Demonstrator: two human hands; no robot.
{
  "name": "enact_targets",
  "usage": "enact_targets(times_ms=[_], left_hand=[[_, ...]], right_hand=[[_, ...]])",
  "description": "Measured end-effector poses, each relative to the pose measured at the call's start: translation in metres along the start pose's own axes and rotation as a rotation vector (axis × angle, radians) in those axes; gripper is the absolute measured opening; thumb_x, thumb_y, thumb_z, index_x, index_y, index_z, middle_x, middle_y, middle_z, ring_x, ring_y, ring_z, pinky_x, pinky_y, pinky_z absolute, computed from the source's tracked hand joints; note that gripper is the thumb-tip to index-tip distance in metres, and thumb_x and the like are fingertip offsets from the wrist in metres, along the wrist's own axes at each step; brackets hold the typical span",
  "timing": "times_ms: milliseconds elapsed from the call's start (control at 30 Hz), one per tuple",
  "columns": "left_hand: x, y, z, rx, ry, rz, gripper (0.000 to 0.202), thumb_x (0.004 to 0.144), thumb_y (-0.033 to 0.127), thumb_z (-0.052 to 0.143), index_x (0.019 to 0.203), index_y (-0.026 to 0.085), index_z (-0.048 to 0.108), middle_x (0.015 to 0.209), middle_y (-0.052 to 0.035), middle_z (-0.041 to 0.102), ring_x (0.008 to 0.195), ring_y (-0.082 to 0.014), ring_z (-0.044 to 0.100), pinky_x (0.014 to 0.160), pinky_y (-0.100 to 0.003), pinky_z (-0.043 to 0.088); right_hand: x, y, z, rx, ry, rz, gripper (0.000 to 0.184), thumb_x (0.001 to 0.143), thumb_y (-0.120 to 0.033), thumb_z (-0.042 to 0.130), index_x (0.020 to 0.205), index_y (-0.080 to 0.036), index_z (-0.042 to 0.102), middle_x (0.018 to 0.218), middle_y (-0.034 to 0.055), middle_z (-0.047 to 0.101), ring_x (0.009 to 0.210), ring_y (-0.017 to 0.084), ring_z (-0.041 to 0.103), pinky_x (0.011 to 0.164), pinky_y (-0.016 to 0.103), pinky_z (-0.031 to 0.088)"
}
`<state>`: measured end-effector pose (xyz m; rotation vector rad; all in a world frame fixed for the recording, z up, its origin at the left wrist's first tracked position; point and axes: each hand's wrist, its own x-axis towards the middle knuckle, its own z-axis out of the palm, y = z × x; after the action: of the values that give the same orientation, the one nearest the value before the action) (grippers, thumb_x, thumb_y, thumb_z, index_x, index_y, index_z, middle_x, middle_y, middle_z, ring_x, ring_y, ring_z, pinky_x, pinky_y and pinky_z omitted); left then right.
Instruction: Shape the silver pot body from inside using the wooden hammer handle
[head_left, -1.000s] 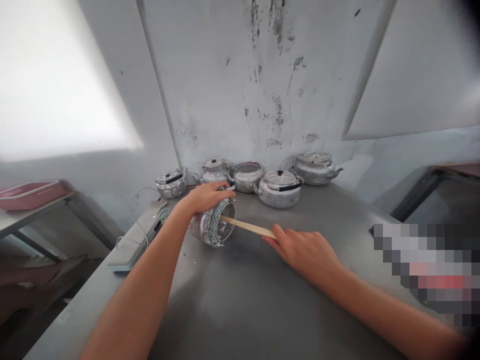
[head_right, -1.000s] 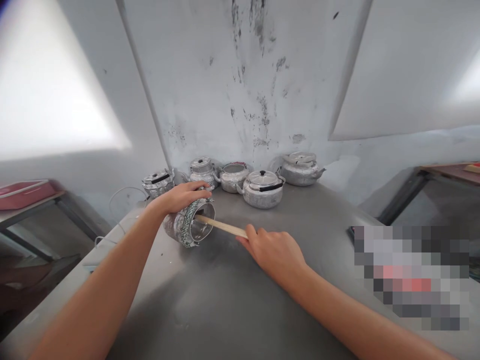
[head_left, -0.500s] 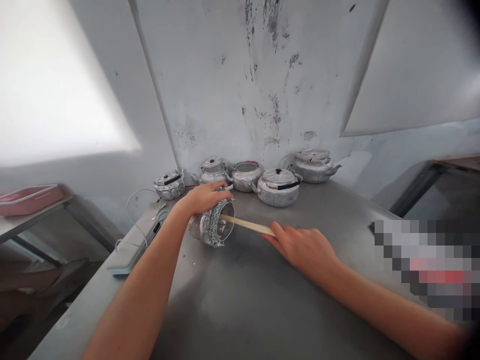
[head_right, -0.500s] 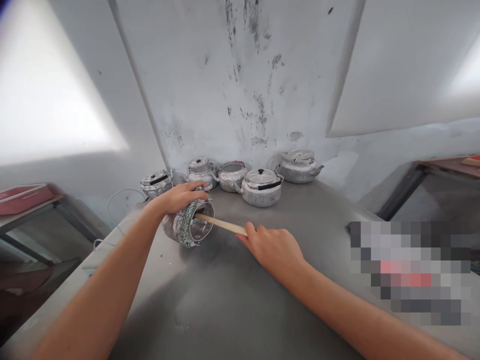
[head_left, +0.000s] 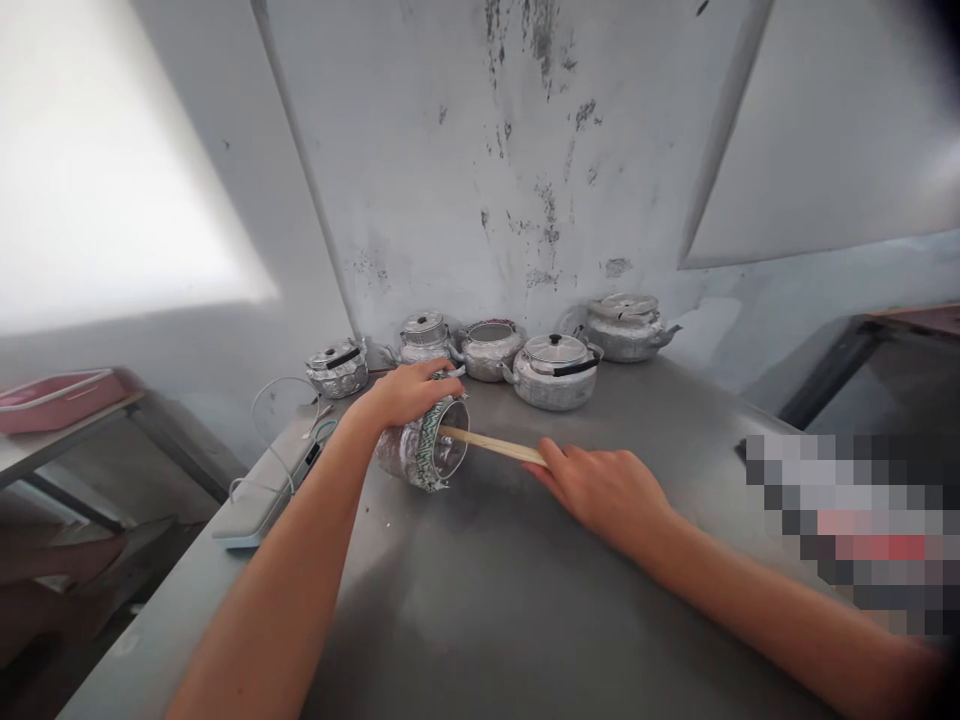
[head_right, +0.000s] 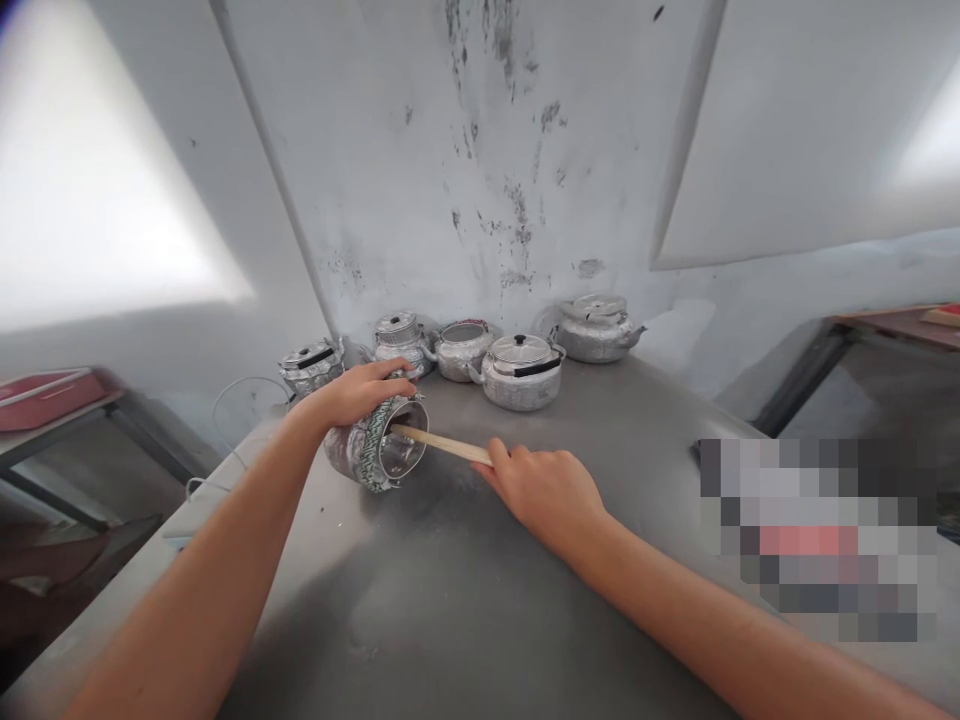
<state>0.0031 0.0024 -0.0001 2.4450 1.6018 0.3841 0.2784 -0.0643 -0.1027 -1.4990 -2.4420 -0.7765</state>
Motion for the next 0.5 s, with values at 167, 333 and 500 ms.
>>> enact_targets(times_ms=[167, 333, 500], left_hand=[[-0.0004, 0.0015, -0.0002, -0.015, 0.003, -0.033, 0.041, 0.092, 0.052, 0.045, 0.120, 0.031, 0.067, 0.135, -0.0003, 0.064, 0.119, -0.0289, 0.061, 0.108, -0.038, 0.042], [-0.0009, 0.0033, -0.0006, -0.039, 0.001, -0.042, 0.039, 0.091, 0.053, 0.045, 0.114, 0.030, 0.068, 0.132, 0.0003, 0.066, 0.119, -0.0294, 0.061, 0.108, -0.038, 0.042], [-0.0006, 0.0028, -0.0004, -0.047, 0.019, -0.063, 0.043, 0.090, 0.055, 0.046, 0.118, 0.030, 0.066, 0.128, -0.0012, 0.068, 0.117, -0.0303, 0.062, 0.107, -0.038, 0.042]], right_hand=[[-0.0012, -0.0015, 0.0000, 0.031, -0.034, -0.028, 0.046, 0.107, -0.051, 0.031, 0.093, -0.022, 0.064, 0.070, 0.0030, 0.073, 0.053, 0.019, 0.066, 0.049, 0.033, 0.008], [-0.0018, -0.0007, 0.0004, 0.063, -0.022, -0.017, 0.051, 0.107, -0.053, 0.027, 0.091, -0.021, 0.064, 0.068, 0.0039, 0.073, 0.050, 0.017, 0.063, 0.050, 0.032, 0.009], [-0.0018, -0.0004, -0.0015, 0.061, -0.023, 0.013, 0.050, 0.107, -0.050, 0.028, 0.090, -0.020, 0.064, 0.066, 0.0052, 0.072, 0.046, 0.015, 0.059, 0.049, 0.032, 0.010]])
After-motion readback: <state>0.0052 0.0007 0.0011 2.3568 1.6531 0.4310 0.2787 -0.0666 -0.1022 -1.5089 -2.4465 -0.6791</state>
